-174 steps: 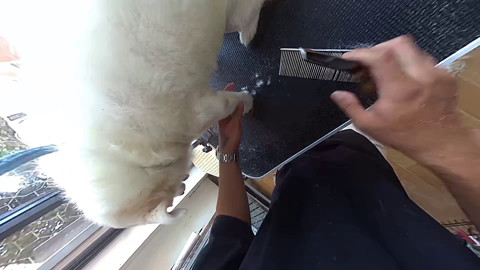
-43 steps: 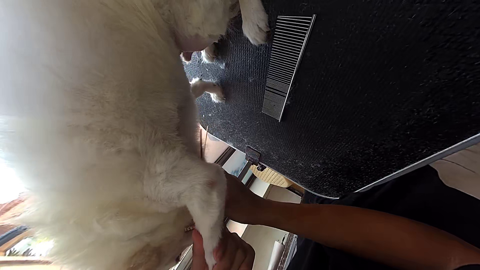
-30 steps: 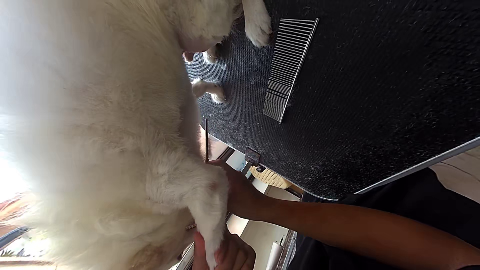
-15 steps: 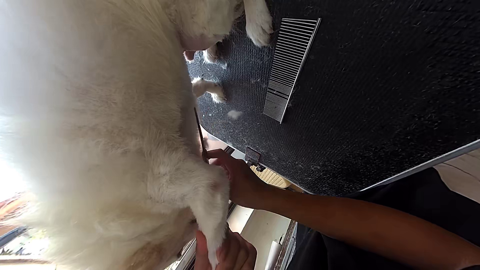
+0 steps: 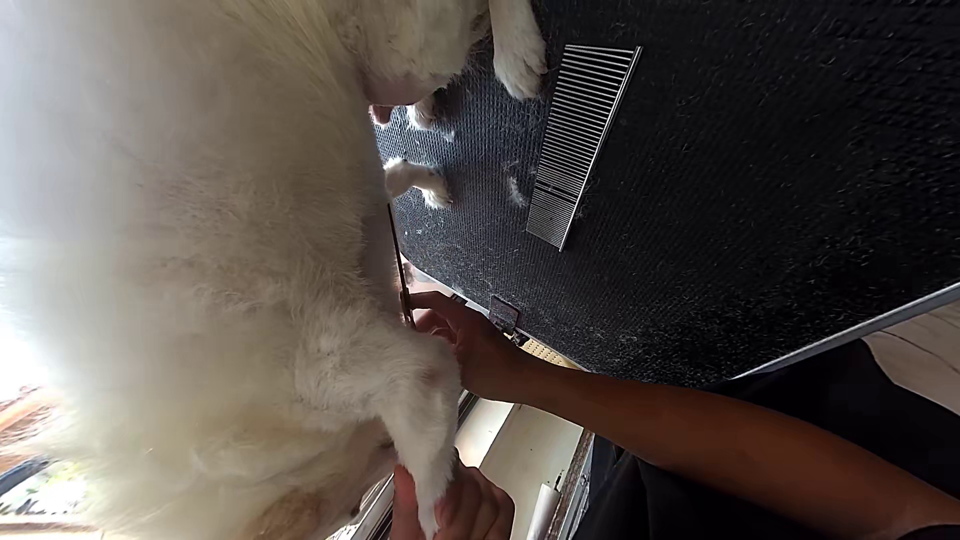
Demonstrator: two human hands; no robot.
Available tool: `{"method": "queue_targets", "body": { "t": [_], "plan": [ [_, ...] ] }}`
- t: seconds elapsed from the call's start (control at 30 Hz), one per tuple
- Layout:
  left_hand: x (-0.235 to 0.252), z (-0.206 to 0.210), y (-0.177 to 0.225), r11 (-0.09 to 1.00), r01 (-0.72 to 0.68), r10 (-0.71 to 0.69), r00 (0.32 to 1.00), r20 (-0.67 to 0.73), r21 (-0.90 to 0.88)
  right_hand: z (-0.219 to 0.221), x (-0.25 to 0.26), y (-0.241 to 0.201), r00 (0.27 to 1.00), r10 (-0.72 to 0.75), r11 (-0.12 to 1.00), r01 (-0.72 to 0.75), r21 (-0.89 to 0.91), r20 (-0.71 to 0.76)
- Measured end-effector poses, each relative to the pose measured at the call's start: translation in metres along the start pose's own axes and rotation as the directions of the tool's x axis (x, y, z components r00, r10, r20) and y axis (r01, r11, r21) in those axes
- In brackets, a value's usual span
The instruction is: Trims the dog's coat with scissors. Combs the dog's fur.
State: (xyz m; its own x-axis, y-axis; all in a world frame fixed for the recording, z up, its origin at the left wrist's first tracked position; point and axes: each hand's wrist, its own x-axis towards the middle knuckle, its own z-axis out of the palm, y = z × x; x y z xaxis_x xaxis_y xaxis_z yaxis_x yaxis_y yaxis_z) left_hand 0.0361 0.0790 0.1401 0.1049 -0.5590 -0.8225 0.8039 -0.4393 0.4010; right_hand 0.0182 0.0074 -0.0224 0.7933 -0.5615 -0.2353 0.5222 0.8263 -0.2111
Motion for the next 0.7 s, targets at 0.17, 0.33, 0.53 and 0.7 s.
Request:
{"method": "queue_targets", "body": {
  "t": [0.17,0.33,0.53,0.7],
  "plan": [
    [0.000,0.000,-0.001,1.000,-0.011,0.011,1.000,0.000,-0.012,-0.004,0.006,0.000,1.000,-0.021,0.999,0.020,0.027,0.013],
    [0.001,-0.001,0.000,1.000,-0.008,0.007,1.000,0.020,0.003,-0.008,0.013,-0.002,0.997,0.071,0.995,-0.072,0.063,0.016],
    [0.001,0.001,-0.001,1.000,-0.022,0.022,1.000,-0.004,0.009,-0.011,0.021,-0.001,0.999,0.037,0.996,-0.040,0.079,0.032],
    [0.001,0.002,-0.001,0.999,-0.033,0.033,0.999,-0.018,0.004,-0.020,0.026,-0.006,0.994,0.101,0.995,-0.102,0.016,0.042]
  ]
}}
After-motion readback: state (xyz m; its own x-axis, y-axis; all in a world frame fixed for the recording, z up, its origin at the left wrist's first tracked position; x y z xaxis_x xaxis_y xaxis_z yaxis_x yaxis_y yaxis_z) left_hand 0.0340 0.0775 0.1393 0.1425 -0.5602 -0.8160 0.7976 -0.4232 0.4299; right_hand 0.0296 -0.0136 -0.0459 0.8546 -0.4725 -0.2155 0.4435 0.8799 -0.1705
